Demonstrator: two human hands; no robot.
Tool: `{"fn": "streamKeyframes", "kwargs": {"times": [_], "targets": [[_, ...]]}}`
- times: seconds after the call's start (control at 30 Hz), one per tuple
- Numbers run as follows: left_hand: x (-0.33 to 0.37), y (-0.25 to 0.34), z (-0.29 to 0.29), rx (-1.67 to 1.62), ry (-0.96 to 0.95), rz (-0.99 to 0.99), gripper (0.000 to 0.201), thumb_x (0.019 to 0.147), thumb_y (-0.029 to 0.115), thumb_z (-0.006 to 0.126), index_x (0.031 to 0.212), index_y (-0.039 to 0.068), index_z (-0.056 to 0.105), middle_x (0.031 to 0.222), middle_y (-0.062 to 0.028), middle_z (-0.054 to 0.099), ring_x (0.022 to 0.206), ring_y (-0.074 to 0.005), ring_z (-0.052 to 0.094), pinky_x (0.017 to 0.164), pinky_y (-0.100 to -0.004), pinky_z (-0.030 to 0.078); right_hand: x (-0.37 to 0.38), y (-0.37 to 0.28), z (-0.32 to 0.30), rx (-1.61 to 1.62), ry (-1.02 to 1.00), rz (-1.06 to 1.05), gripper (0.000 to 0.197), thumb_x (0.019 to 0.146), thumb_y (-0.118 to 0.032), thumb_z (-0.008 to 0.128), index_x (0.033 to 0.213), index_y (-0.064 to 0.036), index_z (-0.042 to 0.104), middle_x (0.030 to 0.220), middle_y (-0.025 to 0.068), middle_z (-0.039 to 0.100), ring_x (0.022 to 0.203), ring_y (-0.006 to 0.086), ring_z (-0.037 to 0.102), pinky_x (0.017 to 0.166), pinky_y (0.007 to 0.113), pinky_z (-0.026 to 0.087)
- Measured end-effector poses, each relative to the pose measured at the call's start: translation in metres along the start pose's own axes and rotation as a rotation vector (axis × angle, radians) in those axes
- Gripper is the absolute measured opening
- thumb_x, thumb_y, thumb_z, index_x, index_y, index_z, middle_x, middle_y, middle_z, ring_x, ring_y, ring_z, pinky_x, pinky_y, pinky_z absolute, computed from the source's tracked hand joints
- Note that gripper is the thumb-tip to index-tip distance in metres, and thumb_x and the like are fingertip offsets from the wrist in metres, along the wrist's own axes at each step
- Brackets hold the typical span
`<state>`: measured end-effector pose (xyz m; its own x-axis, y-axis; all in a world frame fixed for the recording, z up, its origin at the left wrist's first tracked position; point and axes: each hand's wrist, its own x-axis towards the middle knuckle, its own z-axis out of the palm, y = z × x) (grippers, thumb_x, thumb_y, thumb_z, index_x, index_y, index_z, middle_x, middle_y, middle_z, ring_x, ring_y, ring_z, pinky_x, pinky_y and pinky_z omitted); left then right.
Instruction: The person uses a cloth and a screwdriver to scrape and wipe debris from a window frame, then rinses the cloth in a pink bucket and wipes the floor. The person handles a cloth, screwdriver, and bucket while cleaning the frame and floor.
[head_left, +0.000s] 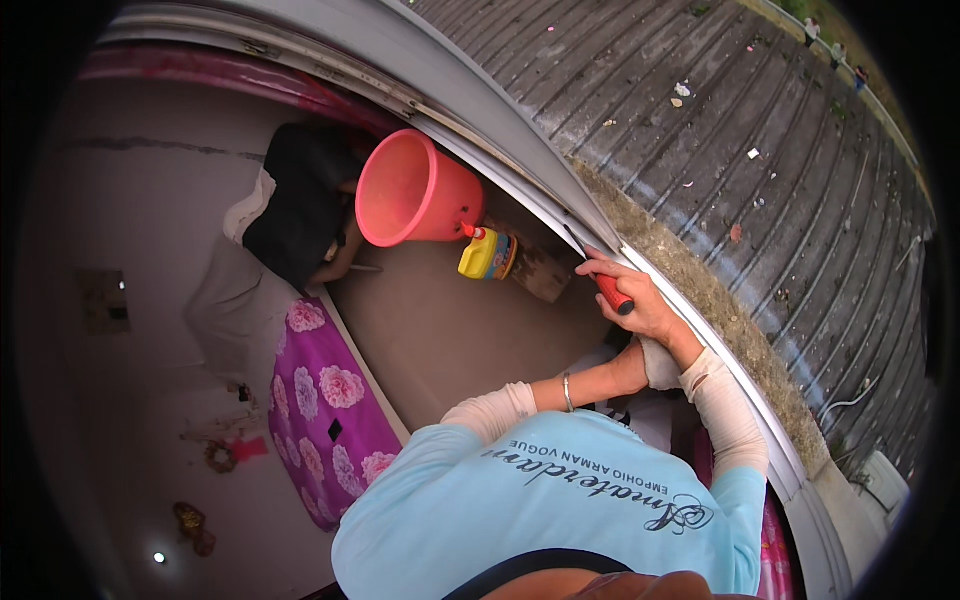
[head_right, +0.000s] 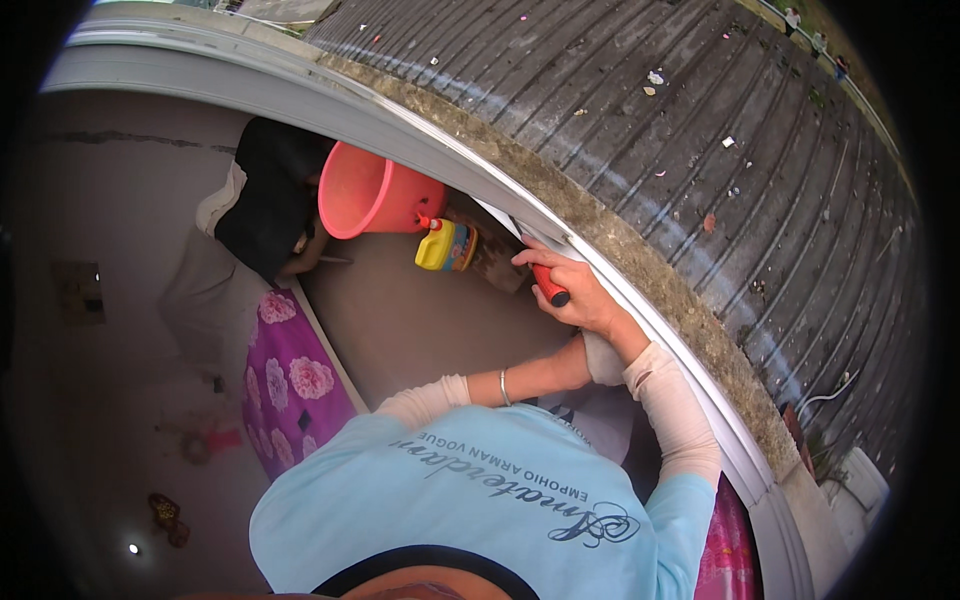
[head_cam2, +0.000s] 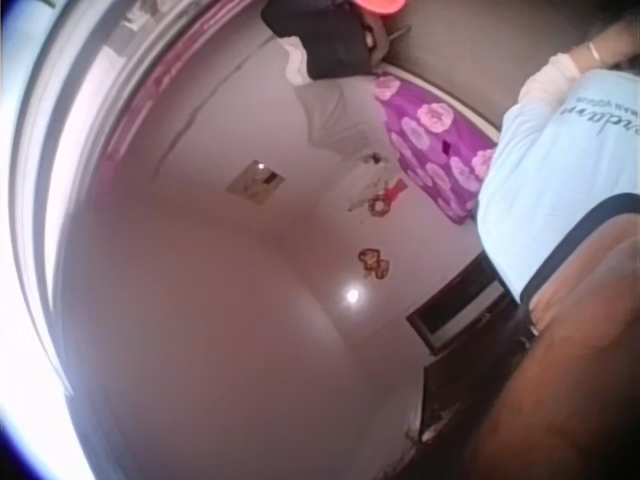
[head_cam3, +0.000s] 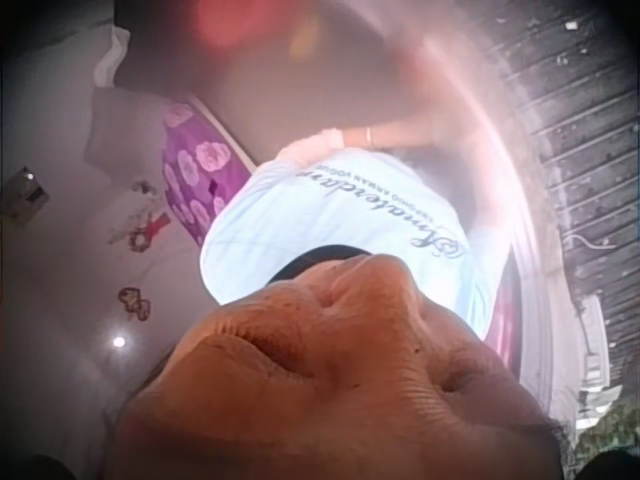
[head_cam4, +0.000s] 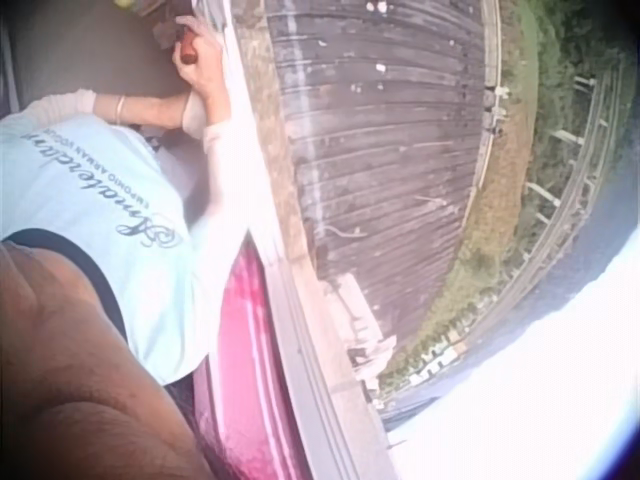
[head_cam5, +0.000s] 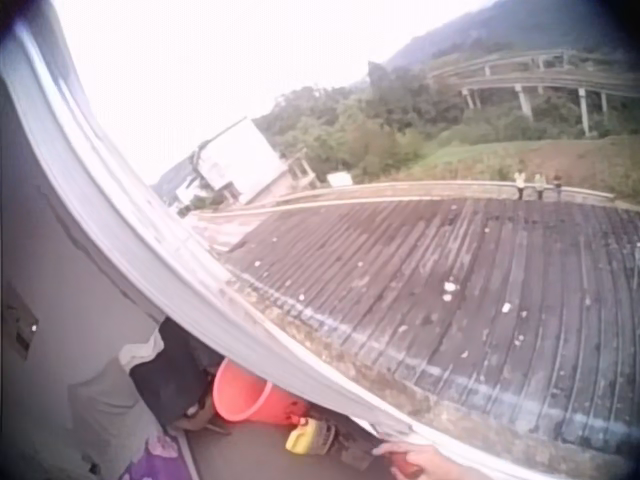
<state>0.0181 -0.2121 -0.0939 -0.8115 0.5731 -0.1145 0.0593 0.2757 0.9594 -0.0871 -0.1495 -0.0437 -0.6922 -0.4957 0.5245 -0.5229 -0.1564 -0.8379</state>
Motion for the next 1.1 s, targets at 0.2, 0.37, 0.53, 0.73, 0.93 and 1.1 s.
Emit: {"fn": "streamKeyframes", "kwargs": {"times": [0.2,0.37,0.53,0.73,0.93,1.1], "targets": [[0.014,0.028,-0.006,0.514,-0.091,0.072,0.050,0.088,0.028,0.059,0.133,0.009,0.049,0.135,-0.0121,0.050,0.128,-0.0242,0.046,0.106,-0.0379,0.036,0.006,0.007,-0.004,0.037,-0.092,0.186,0.019,0.078,0.002,0.066,0.077,0.0012,0.047,0.131,0.0113,0.058,0.133,0.0371,0.044,0.102,0.040,0.045],[0.013,0.052,-0.016,0.521,-0.067,-0.003,0.054,0.084,0.031,0.063,0.131,0.008,0.052,0.132,-0.0126,0.054,0.125,-0.0254,0.049,0.104,-0.0391,0.037,0.017,0.027,0.003,0.014,-0.185,0.214,0.012,0.076,0.000,0.066,0.078,0.0026,0.054,0.132,0.0112,0.057,0.128,0.0358,0.050,0.097,0.039,0.047],[0.009,0.030,-0.008,0.333,0.110,0.083,0.061,0.079,0.045,0.067,0.126,0.010,0.056,0.126,-0.0136,0.058,0.119,-0.0290,0.054,0.098,-0.0431,0.041,0.027,0.025,0.011,-0.005,-0.197,0.235,0.010,0.074,0.002,0.064,0.078,0.0037,0.055,0.129,0.0113,0.058,0.127,0.0366,0.050,0.096,0.038,0.048],[0.003,0.031,-0.008,0.108,0.110,0.003,0.045,0.077,0.016,0.074,0.118,0.003,0.058,0.120,-0.0144,0.061,0.114,-0.0232,0.057,0.095,-0.0364,0.045,0.034,0.022,0.006,-0.055,-0.278,0.167,0.016,0.068,0.007,0.059,0.083,0.0043,0.056,0.121,0.0104,0.060,0.127,0.0371,0.050,0.097,0.040,0.047],[0.003,0.019,-0.004,0.010,0.200,0.067,0.034,0.072,0.013,0.076,0.102,0.002,0.063,0.103,-0.0117,0.067,0.099,-0.0204,0.062,0.083,-0.0361,0.050,0.036,0.024,0.011,-0.036,-0.274,0.124,0.027,0.066,0.007,0.058,0.093,0.0023,0.055,0.123,0.0116,0.058,0.130,0.0363,0.047,0.098,0.041,0.045],[0.000,0.009,-0.002,0.090,0.171,-0.001,0.035,0.070,0.011,0.077,0.100,0.003,0.061,0.102,-0.0091,0.065,0.097,-0.0166,0.060,0.083,-0.0348,0.049,0.049,0.016,0.018,-0.019,-0.206,0.199,0.016,0.066,0.006,0.061,0.077,0.0037,0.050,0.121,0.0141,0.058,0.126,0.0385,0.049,0.097,0.042,0.046]]}}
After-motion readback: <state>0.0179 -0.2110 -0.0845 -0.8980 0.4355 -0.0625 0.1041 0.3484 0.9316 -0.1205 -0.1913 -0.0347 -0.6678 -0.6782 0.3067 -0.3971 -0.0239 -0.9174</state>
